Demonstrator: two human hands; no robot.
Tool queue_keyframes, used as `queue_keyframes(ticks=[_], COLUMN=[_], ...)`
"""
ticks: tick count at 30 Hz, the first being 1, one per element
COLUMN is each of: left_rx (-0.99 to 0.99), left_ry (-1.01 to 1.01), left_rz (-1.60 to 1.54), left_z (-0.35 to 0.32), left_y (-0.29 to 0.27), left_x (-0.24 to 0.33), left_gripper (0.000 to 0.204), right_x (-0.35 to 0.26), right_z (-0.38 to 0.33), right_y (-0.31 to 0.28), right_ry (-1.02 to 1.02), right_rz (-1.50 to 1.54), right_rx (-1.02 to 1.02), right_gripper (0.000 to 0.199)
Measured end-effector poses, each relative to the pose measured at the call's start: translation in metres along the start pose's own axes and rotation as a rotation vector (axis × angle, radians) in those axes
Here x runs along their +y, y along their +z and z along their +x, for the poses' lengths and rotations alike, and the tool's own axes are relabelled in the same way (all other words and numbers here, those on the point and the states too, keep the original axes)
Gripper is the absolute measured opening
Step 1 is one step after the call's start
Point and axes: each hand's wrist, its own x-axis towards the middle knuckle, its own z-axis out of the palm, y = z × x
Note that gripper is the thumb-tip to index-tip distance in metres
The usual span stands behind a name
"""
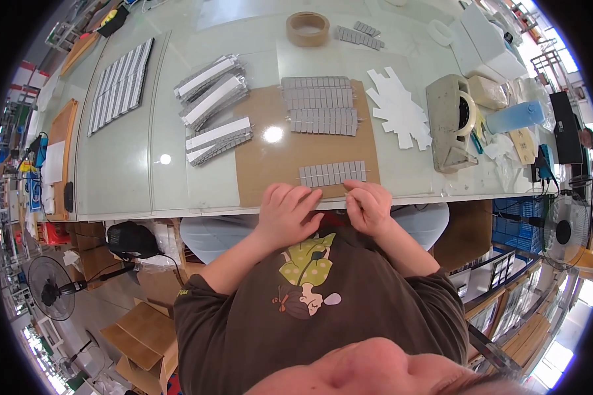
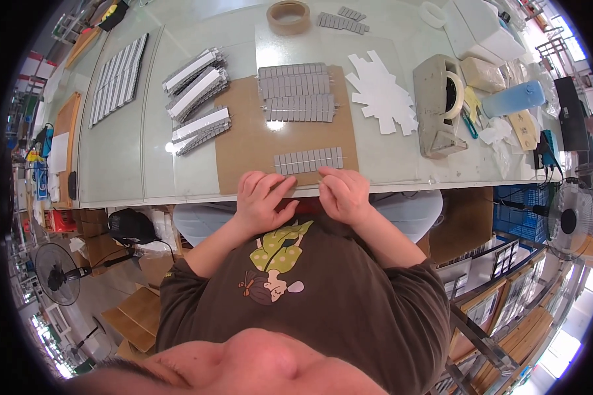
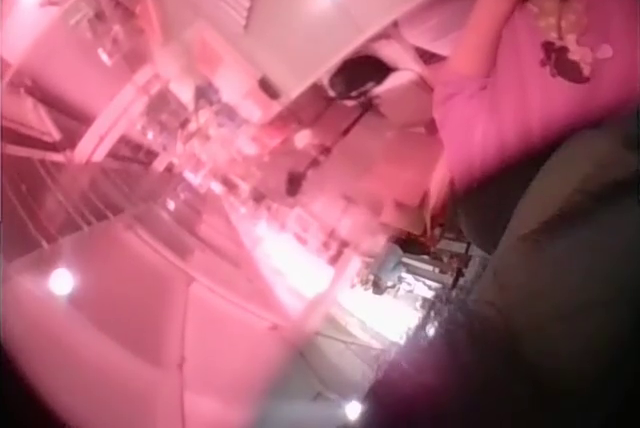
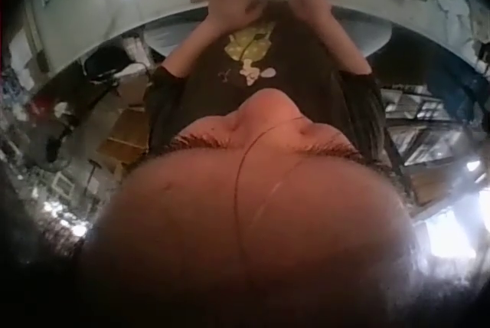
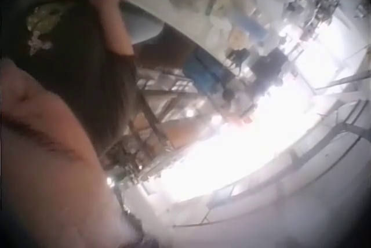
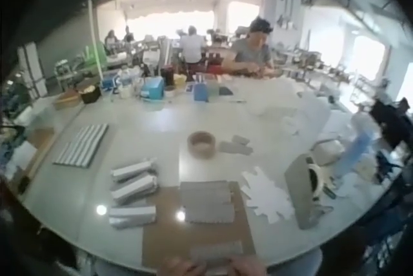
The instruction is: Assembling small metal and plastic parts for industrial components at a factory workbench.
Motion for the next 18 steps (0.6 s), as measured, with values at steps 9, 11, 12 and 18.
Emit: queue_keyframes(ticks=[9,11,12,18], left_rx=[-0.018,0.016,0.015,0.019], left_ry=[0.066,0.059,0.061,0.054], left_rz=[-0.075,-0.066,-0.063,-0.041], left_z=[0.024,0.022,0.021,0.018], left_y=[0.014,0.015,0.015,0.017], left_x=[0.016,0.014,0.013,0.013], left_gripper=[0.041,0.039,0.039,0.038], right_x=[0.010,0.008,0.007,0.003], right_z=[-0.001,0.002,0.003,0.011], right_y=[-0.019,-0.020,-0.020,-0.007], right_ry=[-0.039,-0.047,-0.054,-0.137], right_rz=[-0.017,-0.017,-0.016,0.030], right_rx=[-0.043,-0.058,-0.075,-0.115], right_gripper=[0.013,0.013,0.014,0.013])
